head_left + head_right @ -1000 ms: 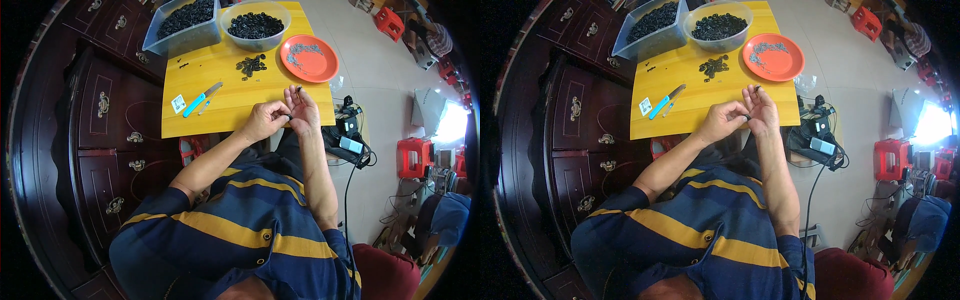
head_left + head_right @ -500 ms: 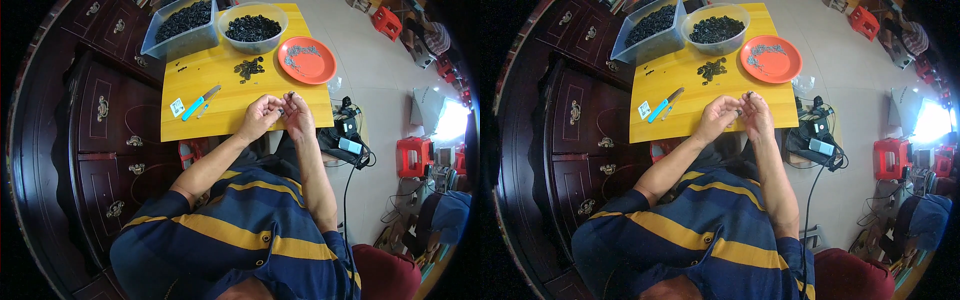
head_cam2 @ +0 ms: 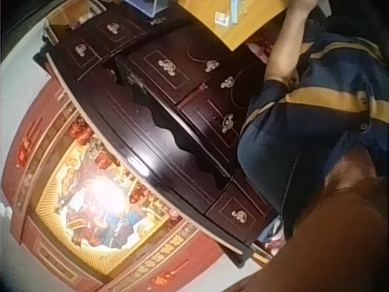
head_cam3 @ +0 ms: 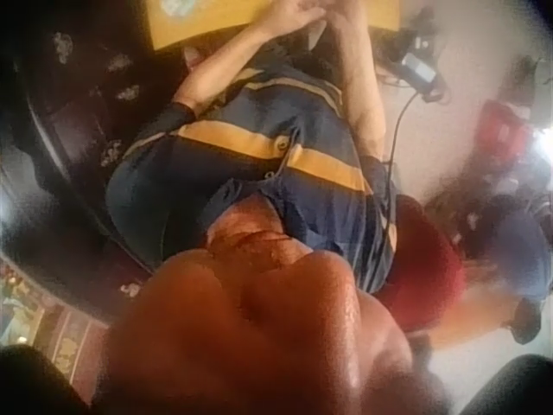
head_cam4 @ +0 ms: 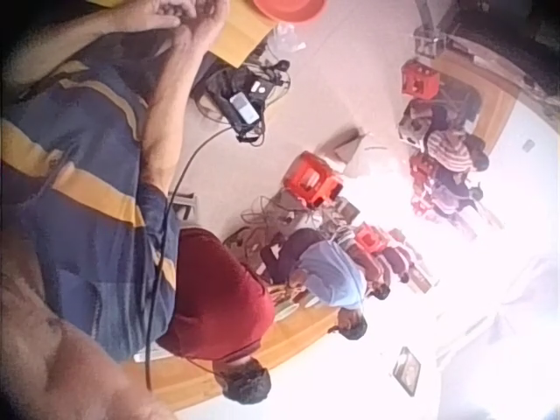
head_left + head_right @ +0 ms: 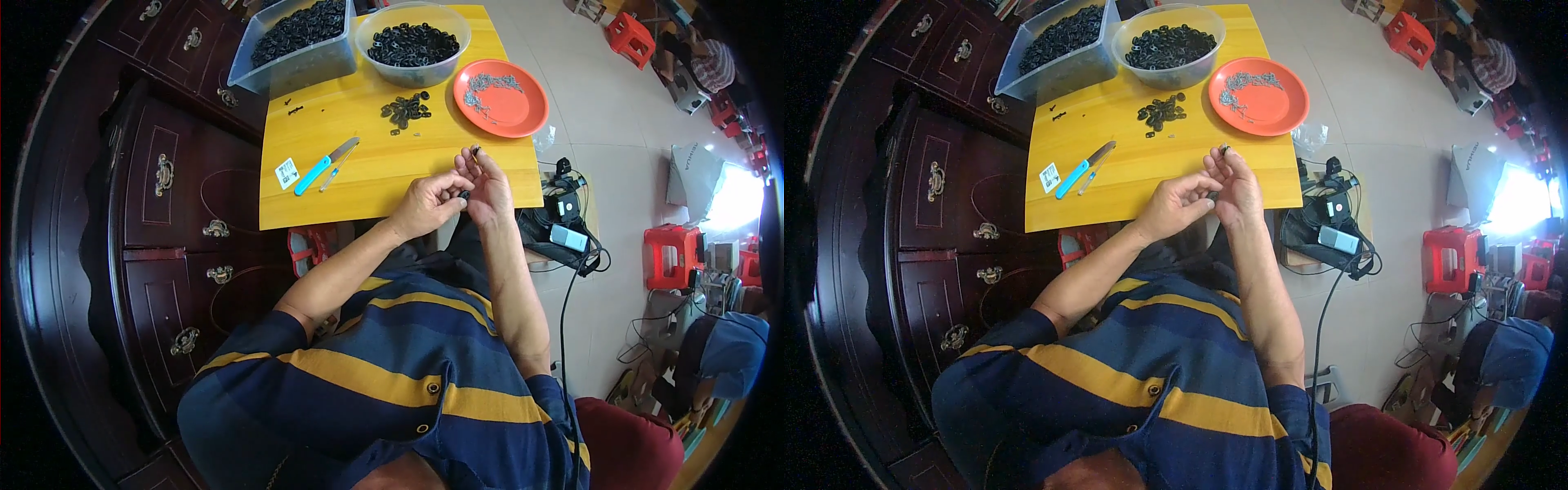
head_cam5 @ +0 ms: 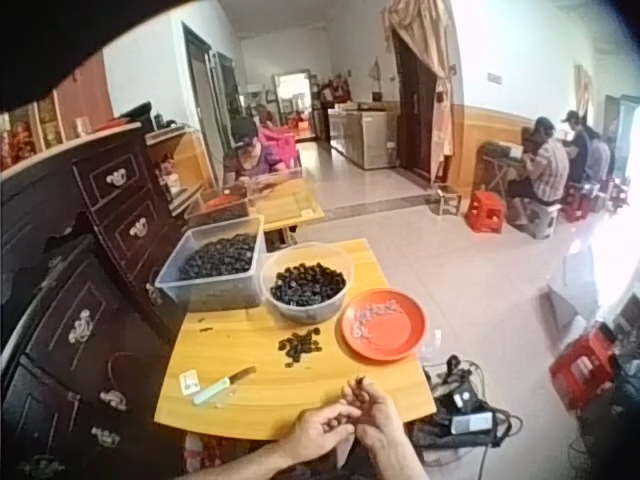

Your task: The person assembles small plastic components by hand, repeatedly picking up plastic pieces and fitting small parts together on the table.

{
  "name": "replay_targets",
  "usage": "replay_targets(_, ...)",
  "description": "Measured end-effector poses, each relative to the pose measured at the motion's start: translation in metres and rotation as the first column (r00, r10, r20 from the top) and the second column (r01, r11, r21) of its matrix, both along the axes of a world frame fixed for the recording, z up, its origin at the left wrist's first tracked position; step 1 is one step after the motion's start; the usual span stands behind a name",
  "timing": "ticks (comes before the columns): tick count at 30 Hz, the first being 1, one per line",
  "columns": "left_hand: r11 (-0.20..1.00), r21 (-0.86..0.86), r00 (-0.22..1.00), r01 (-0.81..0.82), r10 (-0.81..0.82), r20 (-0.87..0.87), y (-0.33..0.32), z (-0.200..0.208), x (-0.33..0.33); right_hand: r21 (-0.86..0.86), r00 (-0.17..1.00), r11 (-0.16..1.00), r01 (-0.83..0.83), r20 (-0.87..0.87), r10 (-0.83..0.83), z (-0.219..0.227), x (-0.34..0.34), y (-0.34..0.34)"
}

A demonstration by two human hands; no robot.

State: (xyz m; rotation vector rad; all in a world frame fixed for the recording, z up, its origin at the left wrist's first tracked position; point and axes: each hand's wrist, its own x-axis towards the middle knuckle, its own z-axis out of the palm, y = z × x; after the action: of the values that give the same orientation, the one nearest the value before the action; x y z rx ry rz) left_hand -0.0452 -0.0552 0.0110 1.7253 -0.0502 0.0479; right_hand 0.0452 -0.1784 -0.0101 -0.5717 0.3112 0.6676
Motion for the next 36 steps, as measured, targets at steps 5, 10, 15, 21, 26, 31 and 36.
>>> replay_targets(5, 0.989, -0.060, 0.990, -0.137, 0.139, 0.028, 0.012, 0.018, 0.003, -0.194, 0.988, 0.981, -0.003, 0.150, 0.033, 0.015, -0.008, 0.004)
replay_targets(10, 0.967, 0.008, 0.958, -0.256, 0.252, 0.134, 0.032, 0.009, 0.017, -0.341, 0.950, 0.940, -0.009, 0.291, 0.115, 0.014, -0.014, -0.001)
replay_targets(15, 0.958, 0.051, 0.943, -0.283, 0.268, 0.196, 0.040, 0.008, 0.022, -0.438, 0.902, 0.898, -0.034, 0.374, 0.216, 0.014, -0.020, 0.003)
replay_targets(21, 0.970, 0.098, 0.970, -0.223, 0.210, 0.126, 0.042, 0.008, 0.017, -0.490, 0.871, 0.871, -0.033, 0.413, 0.265, 0.014, -0.021, 0.004)
replay_targets(26, 0.973, 0.098, 0.974, -0.207, 0.196, 0.112, 0.042, 0.010, 0.016, -0.494, 0.860, 0.869, -0.030, 0.431, 0.274, 0.009, -0.021, 0.005)
replay_targets(31, 0.976, 0.103, 0.979, -0.190, 0.180, 0.098, 0.042, 0.011, 0.016, -0.473, 0.855, 0.880, -0.039, 0.440, 0.274, 0.010, -0.021, 0.005)
replay_targets(36, 0.979, 0.078, 0.979, -0.188, 0.180, 0.094, 0.043, 0.010, 0.015, -0.499, 0.844, 0.866, -0.037, 0.449, 0.295, 0.014, -0.023, 0.005)
